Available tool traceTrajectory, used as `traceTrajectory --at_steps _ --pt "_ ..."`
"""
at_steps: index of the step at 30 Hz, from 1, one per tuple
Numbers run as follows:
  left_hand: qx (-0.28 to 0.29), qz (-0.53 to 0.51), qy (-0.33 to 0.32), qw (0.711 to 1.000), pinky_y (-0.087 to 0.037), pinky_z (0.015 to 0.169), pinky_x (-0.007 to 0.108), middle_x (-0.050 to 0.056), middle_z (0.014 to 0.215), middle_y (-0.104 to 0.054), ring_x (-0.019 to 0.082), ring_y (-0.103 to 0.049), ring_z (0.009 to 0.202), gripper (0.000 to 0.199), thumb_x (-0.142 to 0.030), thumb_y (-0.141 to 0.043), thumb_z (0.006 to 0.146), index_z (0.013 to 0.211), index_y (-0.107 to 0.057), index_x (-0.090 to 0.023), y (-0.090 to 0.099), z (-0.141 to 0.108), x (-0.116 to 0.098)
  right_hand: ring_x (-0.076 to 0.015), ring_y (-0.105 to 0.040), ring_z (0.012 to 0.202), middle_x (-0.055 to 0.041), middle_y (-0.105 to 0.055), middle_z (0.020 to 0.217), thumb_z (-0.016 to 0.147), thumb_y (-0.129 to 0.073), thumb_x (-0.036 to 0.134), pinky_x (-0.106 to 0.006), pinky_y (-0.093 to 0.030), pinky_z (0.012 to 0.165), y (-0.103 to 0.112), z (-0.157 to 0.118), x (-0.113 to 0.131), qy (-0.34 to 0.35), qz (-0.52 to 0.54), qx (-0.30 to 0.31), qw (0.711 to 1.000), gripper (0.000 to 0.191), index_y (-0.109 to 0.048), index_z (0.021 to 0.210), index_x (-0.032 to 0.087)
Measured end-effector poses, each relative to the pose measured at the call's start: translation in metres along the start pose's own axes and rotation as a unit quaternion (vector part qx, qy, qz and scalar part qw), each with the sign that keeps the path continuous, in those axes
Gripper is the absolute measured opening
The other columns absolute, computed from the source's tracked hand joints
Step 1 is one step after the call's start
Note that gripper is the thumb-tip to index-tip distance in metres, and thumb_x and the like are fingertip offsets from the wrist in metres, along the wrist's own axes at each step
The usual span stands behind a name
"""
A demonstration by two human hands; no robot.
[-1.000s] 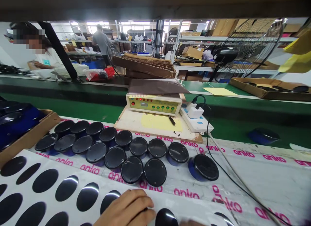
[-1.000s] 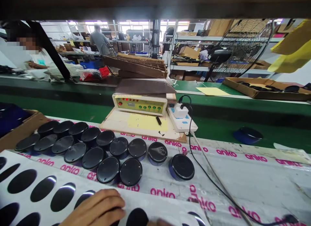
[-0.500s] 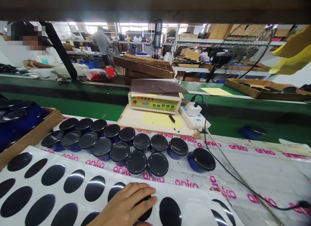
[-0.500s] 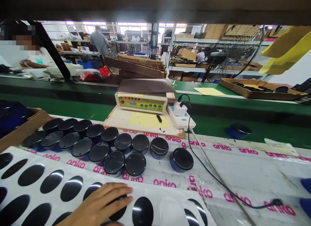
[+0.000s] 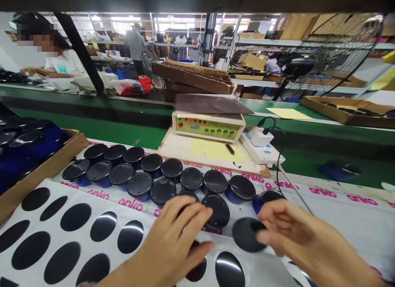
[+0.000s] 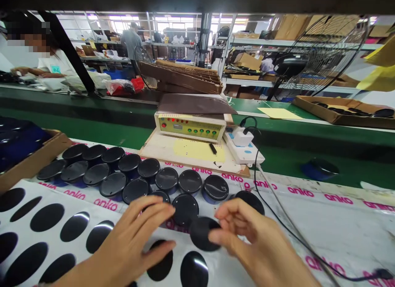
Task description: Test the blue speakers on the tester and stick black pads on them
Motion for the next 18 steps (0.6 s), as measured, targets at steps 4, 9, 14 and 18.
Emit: traceTrajectory --at_steps 4,9,14,18 --pt "0.026 0.030 0.049 0.998 -0.042 0.098 0.046 0.013 0.119 -0.060 0.028 -0.051 0.112 0.066 -0.042 -0.066 0.080 0.130 -0.040 -0.009 -0.017 0.008 0.013 -0.0100 -0.046 0.047 0.0055 -0.050 0.050 0.074 -0.066 0.051 -0.021 -0.038 0.046 -0.039 0.036 0.016 -0.096 0.129 0.068 0.985 0.034 -0.051 0.073 0.021" --pt "-0.002 0.023 0.060 0.998 -0.041 0.096 0.039 0.012 0.118 -0.059 0.025 -0.050 0.111 0.062 -0.043 -0.061 0.084 0.131 -0.038 -0.009 -0.028 0.002 0.017 -0.0088 -0.041 0.044 0.0068 -0.048 0.045 0.071 -0.069 0.052 -0.021 -0.032 0.046 -0.052 0.047 0.009 -0.122 0.157 0.087 0.976 0.036 -0.052 0.071 0.020" --pt "-0.011 0.013 0.059 0.998 -0.038 0.097 0.036 0.011 0.117 -0.059 0.024 -0.049 0.112 0.057 -0.042 -0.056 0.087 0.130 -0.041 -0.007 -0.028 0.002 0.016 -0.0078 -0.041 0.043 0.0066 -0.050 0.044 0.072 -0.070 0.049 -0.020 -0.030 0.045 -0.053 0.044 0.003 -0.128 0.167 0.079 0.974 0.035 -0.052 0.070 0.019" --pt "-0.009 0.007 0.057 0.998 -0.037 0.098 0.036 0.011 0.119 -0.059 0.024 -0.048 0.112 0.055 -0.040 -0.057 0.088 0.129 -0.042 -0.006 -0.026 0.003 0.017 -0.0081 -0.042 0.043 0.0059 -0.050 0.045 0.073 -0.069 0.050 -0.020 -0.031 0.045 -0.054 0.044 0.006 -0.126 0.165 0.077 0.975 0.035 -0.051 0.069 0.019"
Point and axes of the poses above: each hand's wrist, its own z-axis towards the middle knuckle, its own y-axis out of the back of the hand, x = y × z, the point moved 3 cm from there along z, towards the middle knuckle
